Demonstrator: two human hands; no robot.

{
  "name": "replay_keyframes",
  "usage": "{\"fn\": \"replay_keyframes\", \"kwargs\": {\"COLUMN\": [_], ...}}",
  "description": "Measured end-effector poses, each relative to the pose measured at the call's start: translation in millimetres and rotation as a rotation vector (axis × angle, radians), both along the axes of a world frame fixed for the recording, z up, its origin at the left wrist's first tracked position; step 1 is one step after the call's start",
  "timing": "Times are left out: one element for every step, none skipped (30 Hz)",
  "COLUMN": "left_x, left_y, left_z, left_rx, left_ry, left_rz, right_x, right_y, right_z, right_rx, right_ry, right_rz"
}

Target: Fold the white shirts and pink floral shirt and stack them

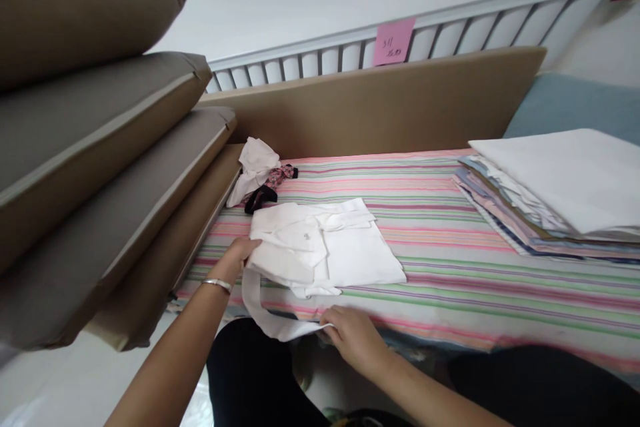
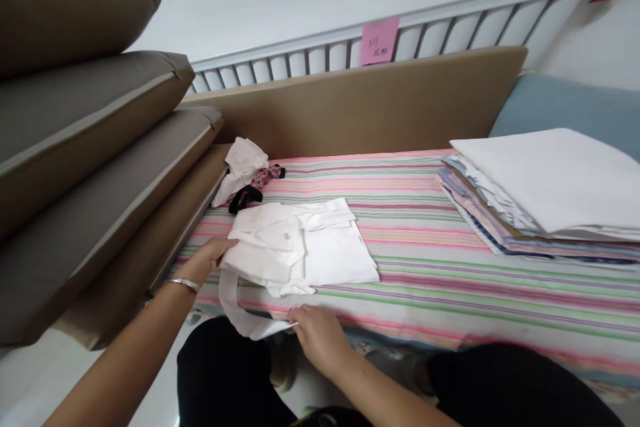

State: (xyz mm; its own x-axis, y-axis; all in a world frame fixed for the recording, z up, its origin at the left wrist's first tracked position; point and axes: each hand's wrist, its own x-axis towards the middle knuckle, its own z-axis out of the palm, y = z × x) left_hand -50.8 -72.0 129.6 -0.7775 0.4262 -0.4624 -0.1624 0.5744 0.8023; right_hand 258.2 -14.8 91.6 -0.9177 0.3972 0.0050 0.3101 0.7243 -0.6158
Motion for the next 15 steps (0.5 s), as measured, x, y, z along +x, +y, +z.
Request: {"fn": "replay_keyframes", "kwargs": {"left_x": [-2,-3,-5,-7,-8,-9,-10,-11,-11,-12,-12,-13,-14,-15,-16], "left_y": [3,7,9,11,13,15,16,17,17,18,18,18,18,18,17], "left_z": [4.3,8.2,11.6,14.5,16.8,18.6,19.9,20.6,21.1,21.2,21.3,21.2,21.2,21.1,20.9], "left_rx": [0.005,0.012,0.021,0.033,0.045,0.058,0.070,0.084,0.100,0.117,0.135,0.152,0.168,0.183,0.197], "left_ry": [-0.038,-0.068,-0.094,-0.117,-0.138,-0.157,-0.174,-0.188,-0.200,-0.210,-0.218,-0.225,-0.232,-0.239,-0.248], "left_rz": [0.010,0.018,0.022,0.025,0.027,0.028,0.029,0.031,0.033,0.035,0.037,0.039,0.041,0.043,0.045], "right_x": [2,5,9,14,19,24,30,36,41,47,53,58,64,68,72], "right_y": [4,9,16,23,31,38,46,54,61,68,74,81,87,92,95], "right_z": [1.0,2.0,2.9,3.6,4.0,4.1,3.7,3.0,2.0,0.9,-0.3,-1.5,-2.7,-3.8,-4.9], "right_rx": [0.041,0.082,0.126,0.177,0.235,0.296,0.355,0.406,0.445,0.475,0.500,0.525,0.550,0.572,0.590], "right_ry": [0.008,0.019,0.031,0.038,0.040,0.037,0.027,0.013,-0.001,-0.013,-0.020,-0.024,-0.025,-0.025,-0.026], "right_rz": [0.002,-0.002,-0.012,-0.026,-0.044,-0.062,-0.079,-0.090,-0.099,-0.111,-0.129,-0.156,-0.188,-0.222,-0.250]}}
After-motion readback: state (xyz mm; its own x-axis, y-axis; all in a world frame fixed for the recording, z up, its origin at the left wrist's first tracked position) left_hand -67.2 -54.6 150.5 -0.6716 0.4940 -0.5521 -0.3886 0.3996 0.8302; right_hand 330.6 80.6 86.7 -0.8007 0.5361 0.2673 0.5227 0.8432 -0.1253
